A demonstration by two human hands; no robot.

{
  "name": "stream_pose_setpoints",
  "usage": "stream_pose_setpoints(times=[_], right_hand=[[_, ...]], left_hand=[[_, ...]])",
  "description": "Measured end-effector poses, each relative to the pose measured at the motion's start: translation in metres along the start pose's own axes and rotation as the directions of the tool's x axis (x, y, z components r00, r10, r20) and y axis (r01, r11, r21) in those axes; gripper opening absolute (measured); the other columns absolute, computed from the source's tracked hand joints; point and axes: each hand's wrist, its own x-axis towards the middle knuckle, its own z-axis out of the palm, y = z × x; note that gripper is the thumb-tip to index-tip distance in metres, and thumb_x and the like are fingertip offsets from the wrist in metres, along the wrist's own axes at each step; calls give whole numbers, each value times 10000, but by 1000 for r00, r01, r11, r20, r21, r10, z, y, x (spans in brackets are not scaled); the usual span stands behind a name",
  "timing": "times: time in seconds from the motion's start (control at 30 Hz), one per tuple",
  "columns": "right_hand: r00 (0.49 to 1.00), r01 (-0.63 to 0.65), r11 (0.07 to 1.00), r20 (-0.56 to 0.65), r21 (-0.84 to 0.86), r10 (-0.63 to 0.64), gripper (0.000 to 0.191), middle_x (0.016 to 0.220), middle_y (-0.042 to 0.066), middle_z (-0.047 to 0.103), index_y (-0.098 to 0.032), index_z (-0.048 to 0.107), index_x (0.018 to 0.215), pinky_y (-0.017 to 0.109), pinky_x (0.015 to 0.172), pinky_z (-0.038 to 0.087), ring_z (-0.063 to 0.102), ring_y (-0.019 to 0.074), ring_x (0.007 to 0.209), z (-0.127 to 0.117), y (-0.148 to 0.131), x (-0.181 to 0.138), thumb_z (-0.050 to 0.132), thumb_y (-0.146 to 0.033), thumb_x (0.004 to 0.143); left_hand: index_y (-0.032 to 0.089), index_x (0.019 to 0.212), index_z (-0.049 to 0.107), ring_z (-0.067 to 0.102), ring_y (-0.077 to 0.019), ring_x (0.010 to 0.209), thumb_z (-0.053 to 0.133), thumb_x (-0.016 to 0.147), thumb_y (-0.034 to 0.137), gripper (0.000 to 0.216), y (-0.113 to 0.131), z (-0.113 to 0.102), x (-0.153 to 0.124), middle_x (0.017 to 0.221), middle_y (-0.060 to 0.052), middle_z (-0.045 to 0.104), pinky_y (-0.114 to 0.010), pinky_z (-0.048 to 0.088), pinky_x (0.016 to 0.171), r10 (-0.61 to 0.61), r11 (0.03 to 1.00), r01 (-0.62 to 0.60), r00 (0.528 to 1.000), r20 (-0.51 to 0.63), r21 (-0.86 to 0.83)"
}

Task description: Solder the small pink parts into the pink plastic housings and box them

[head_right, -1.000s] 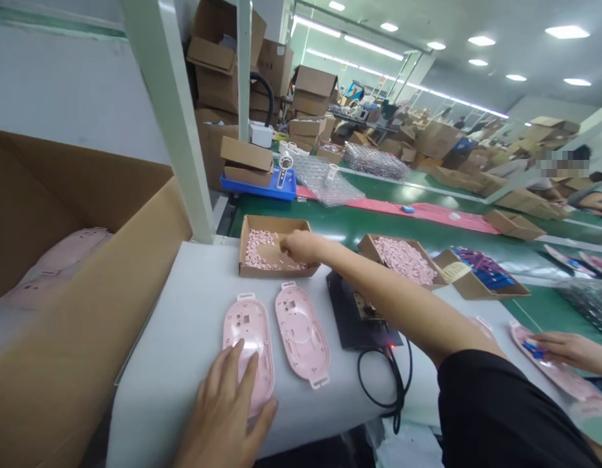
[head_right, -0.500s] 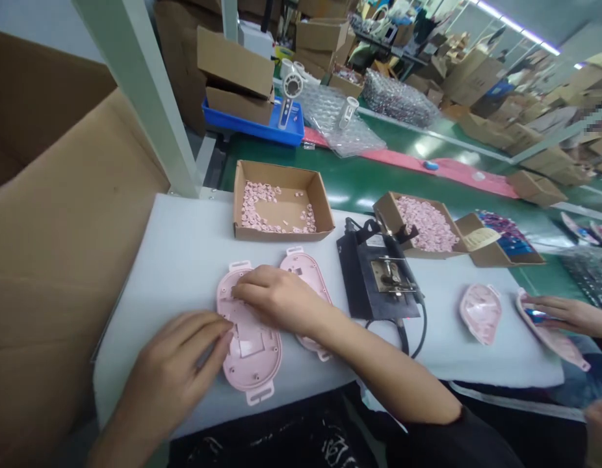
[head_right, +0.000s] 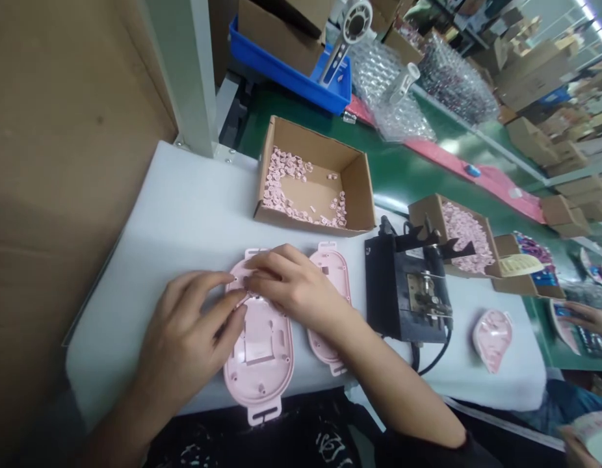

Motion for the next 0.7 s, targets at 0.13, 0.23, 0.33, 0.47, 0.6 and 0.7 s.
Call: stream_pose_setpoints(times=[0.13, 0.23, 0.33, 0.47, 0.6, 0.7], right_hand=[[1000, -9, 998, -13, 55, 10, 203, 1174, 101, 672, -178, 679, 1146, 386, 892, 539, 589, 214, 1034, -4, 0, -2, 580, -127, 977], [998, -58, 992, 29, 110, 55, 202, 1112, 91, 654, -178, 675, 1114, 409, 895, 532, 578, 221, 1017, -9, -1, -5, 579, -127, 945], [988, -99, 993, 128, 61, 91, 185, 1137, 104, 640, -179, 695, 1110, 422, 908, 525, 550, 240, 1037, -13, -2, -6, 602, -163, 952], [987, -63, 998, 147, 5, 61, 166, 1137, 100, 655, -190, 708, 1105, 417, 878, 525, 554, 237, 1016, -14, -3, -6, 603, -188, 976], [995, -80, 995, 56, 56, 77, 150, 1055, 70, 673, -219, 701, 1105, 389, 840, 527, 584, 210, 966, -12, -1, -9, 617, -199, 982], [997, -72, 996, 33, 49, 70, 240, 1100, 51, 701, -263, 684, 1200, 396, 856, 520, 597, 213, 992, -10, 0, -10, 619, -177, 985]], left_hand=[[184, 1096, 724, 567, -322, 1141, 710, 874, 169, 223, 0, 1, -1, 1237, -97, 662, -507, 529, 976, 9, 1000, -9, 1000, 9, 8], [180, 1068, 718, 572, -330, 1148, 719, 867, 179, 201, 1, 1, -1, 1242, -104, 658, -506, 533, 972, -2, 1000, 1, 1000, 8, 14], [165, 1008, 704, 618, -303, 1096, 707, 871, 168, 137, 1, 2, -1, 1209, -106, 668, -473, 547, 927, -14, 1000, 14, 1000, -5, 0], [161, 981, 697, 659, -276, 1035, 693, 874, 149, 108, 0, 3, 2, 1189, -101, 687, -451, 553, 885, -37, 999, 37, 999, -19, -2], [164, 995, 690, 662, -260, 1064, 686, 871, 117, 133, -1, 3, 4, 1216, -86, 706, -443, 548, 928, -28, 999, 28, 999, -17, -41], [167, 995, 683, 660, -253, 1081, 688, 867, 99, 145, -1, 2, 4, 1232, -74, 714, -440, 541, 953, -40, 997, 39, 999, -14, -74]])
